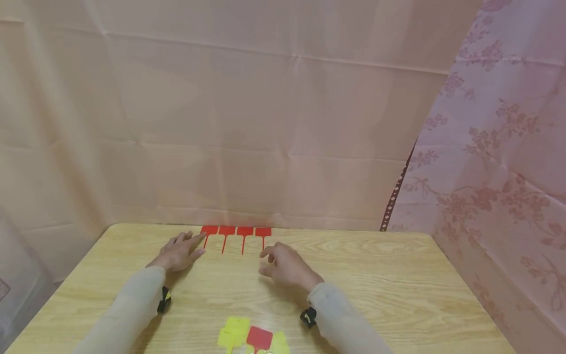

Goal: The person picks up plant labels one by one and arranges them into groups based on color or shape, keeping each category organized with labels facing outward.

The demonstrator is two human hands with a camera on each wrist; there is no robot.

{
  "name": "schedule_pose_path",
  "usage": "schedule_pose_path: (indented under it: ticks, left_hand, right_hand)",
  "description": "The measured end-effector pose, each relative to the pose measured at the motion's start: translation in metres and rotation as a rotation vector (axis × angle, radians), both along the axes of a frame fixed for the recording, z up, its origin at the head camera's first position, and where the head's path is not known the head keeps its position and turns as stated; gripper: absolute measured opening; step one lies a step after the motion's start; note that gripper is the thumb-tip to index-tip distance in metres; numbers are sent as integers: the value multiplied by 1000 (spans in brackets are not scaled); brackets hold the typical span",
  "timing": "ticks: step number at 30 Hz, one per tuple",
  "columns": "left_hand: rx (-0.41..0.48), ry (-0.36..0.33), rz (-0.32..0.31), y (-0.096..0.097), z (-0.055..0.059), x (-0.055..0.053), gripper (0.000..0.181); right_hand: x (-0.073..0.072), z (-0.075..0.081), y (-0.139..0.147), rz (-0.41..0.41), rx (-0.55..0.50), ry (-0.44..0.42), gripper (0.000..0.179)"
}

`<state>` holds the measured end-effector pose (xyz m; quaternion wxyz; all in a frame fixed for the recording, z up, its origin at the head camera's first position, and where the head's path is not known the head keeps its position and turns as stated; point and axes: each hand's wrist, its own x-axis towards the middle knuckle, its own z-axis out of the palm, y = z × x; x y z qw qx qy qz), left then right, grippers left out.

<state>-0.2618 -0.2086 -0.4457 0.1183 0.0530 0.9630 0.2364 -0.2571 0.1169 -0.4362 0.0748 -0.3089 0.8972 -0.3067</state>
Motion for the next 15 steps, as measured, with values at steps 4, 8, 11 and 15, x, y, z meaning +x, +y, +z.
schedule_pose_path:
  ticks: [4,8,11,15]
  left_hand:
    - [2,0,2,0,1,0,58]
    - [3,-1,6,1,2,1,58]
    - [3,-3,10,1,2,1,58]
    - [0,-1,10,2,2,2,58]
  right_hand:
    - [17,6,2,50,61,23,32]
    - [34,10,1,70,117,3,32]
    - [47,13,1,83,155,-10,33]
    - [64,14,2,96,218,-2,36]
